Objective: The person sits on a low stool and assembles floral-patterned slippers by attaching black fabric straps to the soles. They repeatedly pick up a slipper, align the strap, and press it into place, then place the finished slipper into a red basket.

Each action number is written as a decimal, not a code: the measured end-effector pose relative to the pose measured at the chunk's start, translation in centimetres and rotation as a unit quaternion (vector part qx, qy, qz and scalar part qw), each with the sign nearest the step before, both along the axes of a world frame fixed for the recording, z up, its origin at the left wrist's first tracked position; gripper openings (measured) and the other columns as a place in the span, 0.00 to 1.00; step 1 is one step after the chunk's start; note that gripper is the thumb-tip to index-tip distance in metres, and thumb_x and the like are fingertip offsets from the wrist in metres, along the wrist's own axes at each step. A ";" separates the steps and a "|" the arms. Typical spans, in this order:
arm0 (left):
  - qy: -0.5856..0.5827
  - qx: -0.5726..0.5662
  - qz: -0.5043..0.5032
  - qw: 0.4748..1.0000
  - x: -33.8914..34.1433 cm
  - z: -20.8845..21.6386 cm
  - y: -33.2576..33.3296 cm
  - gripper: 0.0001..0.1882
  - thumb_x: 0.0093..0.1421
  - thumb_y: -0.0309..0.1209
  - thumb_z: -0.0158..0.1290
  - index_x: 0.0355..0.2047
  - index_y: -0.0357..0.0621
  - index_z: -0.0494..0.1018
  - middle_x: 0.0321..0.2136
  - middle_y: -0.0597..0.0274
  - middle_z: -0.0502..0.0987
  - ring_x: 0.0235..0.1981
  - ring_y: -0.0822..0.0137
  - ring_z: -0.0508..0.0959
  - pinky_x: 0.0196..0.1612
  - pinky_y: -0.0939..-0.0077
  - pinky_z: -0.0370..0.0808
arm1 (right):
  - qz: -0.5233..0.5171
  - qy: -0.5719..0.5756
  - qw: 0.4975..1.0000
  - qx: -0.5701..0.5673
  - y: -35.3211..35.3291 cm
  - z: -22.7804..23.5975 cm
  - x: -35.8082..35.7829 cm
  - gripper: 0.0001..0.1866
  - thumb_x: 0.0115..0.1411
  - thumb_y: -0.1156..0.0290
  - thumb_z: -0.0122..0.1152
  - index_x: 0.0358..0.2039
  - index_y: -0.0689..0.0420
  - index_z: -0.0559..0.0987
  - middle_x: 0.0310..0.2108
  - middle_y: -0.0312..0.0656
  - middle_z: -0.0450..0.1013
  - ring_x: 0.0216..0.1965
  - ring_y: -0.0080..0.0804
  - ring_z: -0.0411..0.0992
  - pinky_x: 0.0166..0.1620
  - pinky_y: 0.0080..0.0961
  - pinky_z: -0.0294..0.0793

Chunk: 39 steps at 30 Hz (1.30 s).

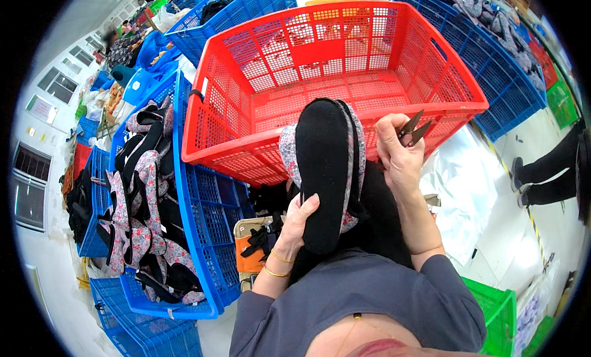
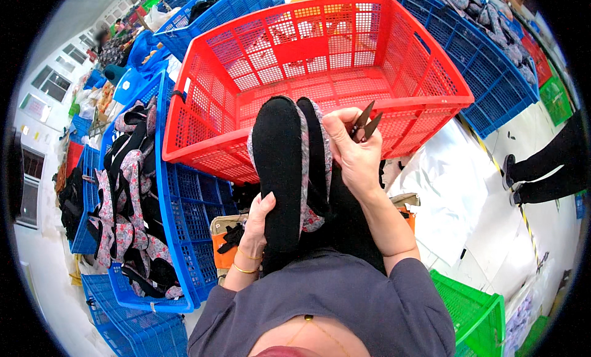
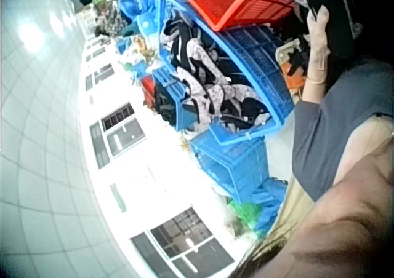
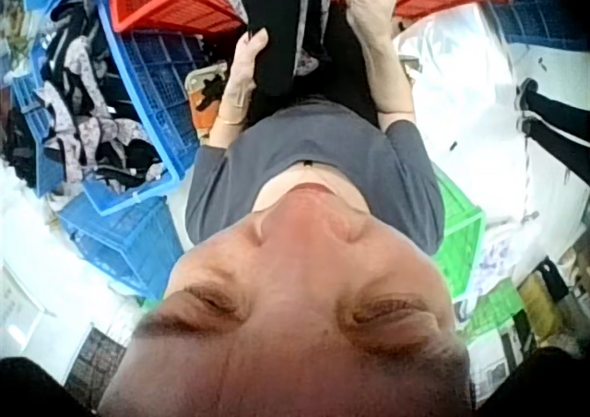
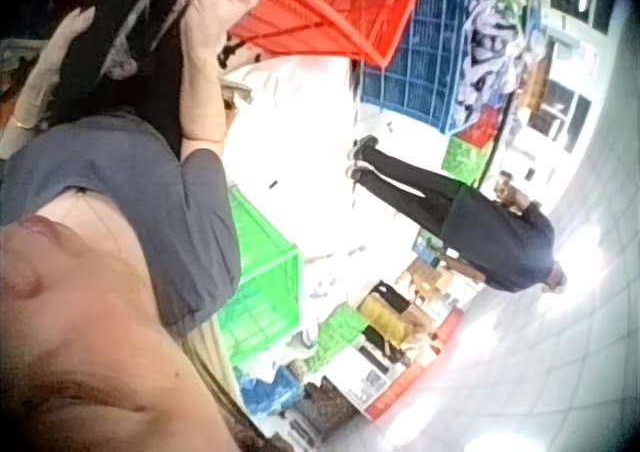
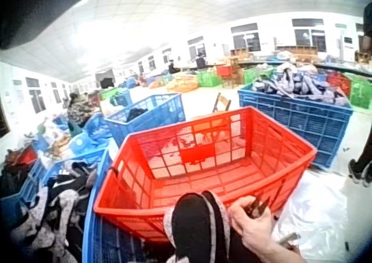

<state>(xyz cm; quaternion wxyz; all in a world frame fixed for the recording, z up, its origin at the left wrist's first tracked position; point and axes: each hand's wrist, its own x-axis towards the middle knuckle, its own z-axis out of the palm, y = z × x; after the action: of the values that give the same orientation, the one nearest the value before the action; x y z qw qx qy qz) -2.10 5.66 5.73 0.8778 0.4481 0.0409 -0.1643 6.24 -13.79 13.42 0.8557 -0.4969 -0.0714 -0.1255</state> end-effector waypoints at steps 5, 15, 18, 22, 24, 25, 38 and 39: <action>0.017 -0.091 -0.022 0.995 0.5 0.7 0.2 0.25 0.59 0.36 0.56 0.52 0.35 0.67 0.43 0.54 0.77 0.40 0.66 0.80 0.44 0.72 0.79 | -0.030 0.039 0.943 -0.329 -3.5 -1.7 0.2 0.16 0.62 0.68 0.59 0.45 0.66 0.74 0.37 0.37 0.68 0.31 0.18 0.65 0.37 0.14 0.65; 0.017 -0.128 -0.045 0.991 0.3 2.1 -1.4 0.26 0.61 0.35 0.53 0.56 0.35 0.63 0.46 0.52 0.76 0.42 0.63 0.80 0.45 0.71 0.79 | -0.012 -0.027 0.963 -0.267 -1.3 -4.1 -1.8 0.15 0.64 0.68 0.56 0.47 0.63 0.70 0.39 0.41 0.72 0.40 0.24 0.71 0.45 0.21 0.70; 0.018 -0.140 -0.059 0.988 0.2 2.0 -1.4 0.27 0.61 0.34 0.52 0.57 0.35 0.62 0.46 0.52 0.76 0.42 0.63 0.79 0.46 0.70 0.79 | -0.018 -0.033 0.970 -0.239 -0.8 -4.2 -1.5 0.14 0.64 0.69 0.56 0.46 0.63 0.70 0.36 0.38 0.72 0.38 0.22 0.70 0.44 0.20 0.69; 0.029 -0.137 -0.071 0.988 0.0 1.9 -1.6 0.26 0.60 0.34 0.53 0.56 0.34 0.63 0.46 0.52 0.76 0.43 0.63 0.79 0.47 0.69 0.78 | -0.036 -0.070 0.971 -0.226 -0.8 -4.0 -1.2 0.12 0.64 0.70 0.56 0.45 0.62 0.70 0.35 0.36 0.71 0.36 0.20 0.69 0.41 0.19 0.69; 0.037 -0.126 -0.073 0.989 -0.1 1.7 -1.7 0.26 0.60 0.34 0.53 0.56 0.34 0.64 0.46 0.52 0.76 0.43 0.63 0.79 0.47 0.69 0.78 | -0.039 -0.086 0.967 -0.238 -1.0 -3.9 -1.1 0.12 0.64 0.71 0.56 0.44 0.62 0.70 0.34 0.36 0.71 0.35 0.19 0.69 0.40 0.18 0.69; 0.037 -0.126 -0.078 0.988 -0.1 1.7 -1.7 0.25 0.60 0.34 0.53 0.55 0.34 0.65 0.46 0.52 0.76 0.43 0.63 0.79 0.47 0.70 0.78 | -0.035 -0.090 0.964 -0.246 -1.2 -3.6 -1.1 0.11 0.63 0.71 0.56 0.43 0.62 0.70 0.33 0.35 0.71 0.34 0.19 0.69 0.39 0.17 0.69; 0.016 0.042 -0.044 0.998 0.9 1.9 1.0 0.20 0.60 0.34 0.55 0.48 0.35 0.70 0.38 0.60 0.78 0.35 0.71 0.79 0.38 0.79 0.77 | 0.030 0.018 0.998 0.058 -4.0 -4.5 0.7 0.16 0.67 0.57 0.48 0.44 0.58 0.69 0.34 0.34 0.65 0.22 0.16 0.59 0.15 0.11 0.51; -0.023 0.099 -0.024 0.995 1.2 2.4 1.6 0.19 0.59 0.34 0.56 0.48 0.35 0.70 0.38 0.62 0.78 0.35 0.74 0.78 0.38 0.80 0.76 | 0.060 0.017 0.996 0.070 -4.5 -5.8 0.9 0.19 0.67 0.55 0.47 0.46 0.58 0.68 0.34 0.33 0.64 0.23 0.16 0.59 0.15 0.10 0.51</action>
<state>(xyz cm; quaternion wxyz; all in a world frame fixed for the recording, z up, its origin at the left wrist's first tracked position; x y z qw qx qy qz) -0.88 7.26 8.16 0.8256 0.5374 0.0262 -0.1698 7.13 -18.27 7.64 0.8953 -0.4331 -0.0775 -0.0695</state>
